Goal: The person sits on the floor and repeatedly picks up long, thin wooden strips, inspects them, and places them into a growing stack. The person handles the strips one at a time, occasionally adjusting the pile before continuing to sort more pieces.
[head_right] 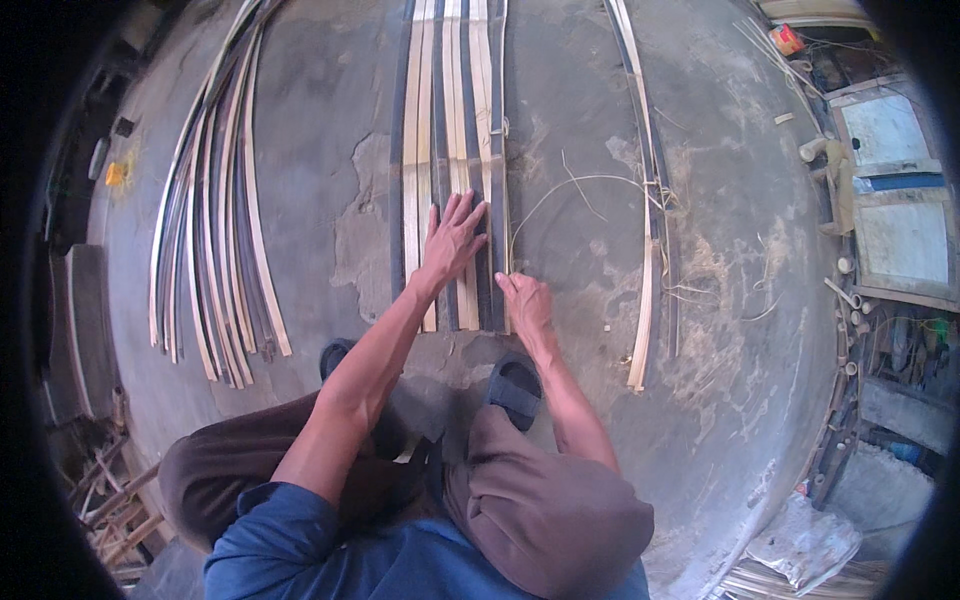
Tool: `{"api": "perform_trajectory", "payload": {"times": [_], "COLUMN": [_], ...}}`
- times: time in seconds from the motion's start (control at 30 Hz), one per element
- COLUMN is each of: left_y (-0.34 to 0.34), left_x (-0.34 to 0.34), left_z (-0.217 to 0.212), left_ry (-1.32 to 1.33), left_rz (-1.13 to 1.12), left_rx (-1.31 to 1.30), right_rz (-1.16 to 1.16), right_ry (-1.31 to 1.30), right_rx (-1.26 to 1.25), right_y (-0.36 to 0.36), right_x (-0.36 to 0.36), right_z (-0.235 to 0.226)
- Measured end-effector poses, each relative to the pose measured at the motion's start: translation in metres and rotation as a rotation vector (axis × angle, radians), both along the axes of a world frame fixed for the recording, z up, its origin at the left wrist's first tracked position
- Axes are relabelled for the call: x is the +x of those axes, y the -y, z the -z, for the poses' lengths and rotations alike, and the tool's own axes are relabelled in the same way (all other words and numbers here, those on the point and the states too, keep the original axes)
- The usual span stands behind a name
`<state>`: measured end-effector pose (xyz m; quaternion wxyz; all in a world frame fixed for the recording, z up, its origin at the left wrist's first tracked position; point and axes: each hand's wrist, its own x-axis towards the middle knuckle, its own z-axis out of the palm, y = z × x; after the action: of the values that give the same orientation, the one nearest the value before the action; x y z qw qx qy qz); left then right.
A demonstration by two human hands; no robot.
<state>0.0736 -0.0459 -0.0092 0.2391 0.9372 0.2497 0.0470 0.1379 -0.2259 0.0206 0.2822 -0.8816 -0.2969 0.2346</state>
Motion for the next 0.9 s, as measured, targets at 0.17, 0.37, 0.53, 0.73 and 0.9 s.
{"api": "perform_trajectory", "payload": {"times": [0.17, 0.37, 0.53, 0.73, 0.9], "left_y": [-0.002, 0.011, 0.037, 0.097, 0.125], "left_x": [-0.006, 0.014, 0.045, 0.090, 0.137], "left_z": [-0.005, -0.014, -0.035, -0.071, -0.091], "left_ry": [-0.001, 0.266, 0.459, 0.146, 0.160], "left_rz": [0.003, -0.063, -0.223, -0.315, -0.140], "left_rx": [-0.038, -0.028, -0.659, -1.647, -1.817], "right_rz": [-0.015, 0.439, 0.417, 0.525, 1.033], "right_ry": [-0.051, -0.103, -0.091, -0.291, -0.095], "right_rx": [0.043, 0.330, 0.209, 0.148, 0.536], "right_y": [0.004, 0.046, 0.109, 0.168, 0.239], "right_x": [-0.002, 0.003, -0.015, -0.050, -0.055], "right_z": [-0.005, 0.006, -0.040, -0.067, -0.076]}}
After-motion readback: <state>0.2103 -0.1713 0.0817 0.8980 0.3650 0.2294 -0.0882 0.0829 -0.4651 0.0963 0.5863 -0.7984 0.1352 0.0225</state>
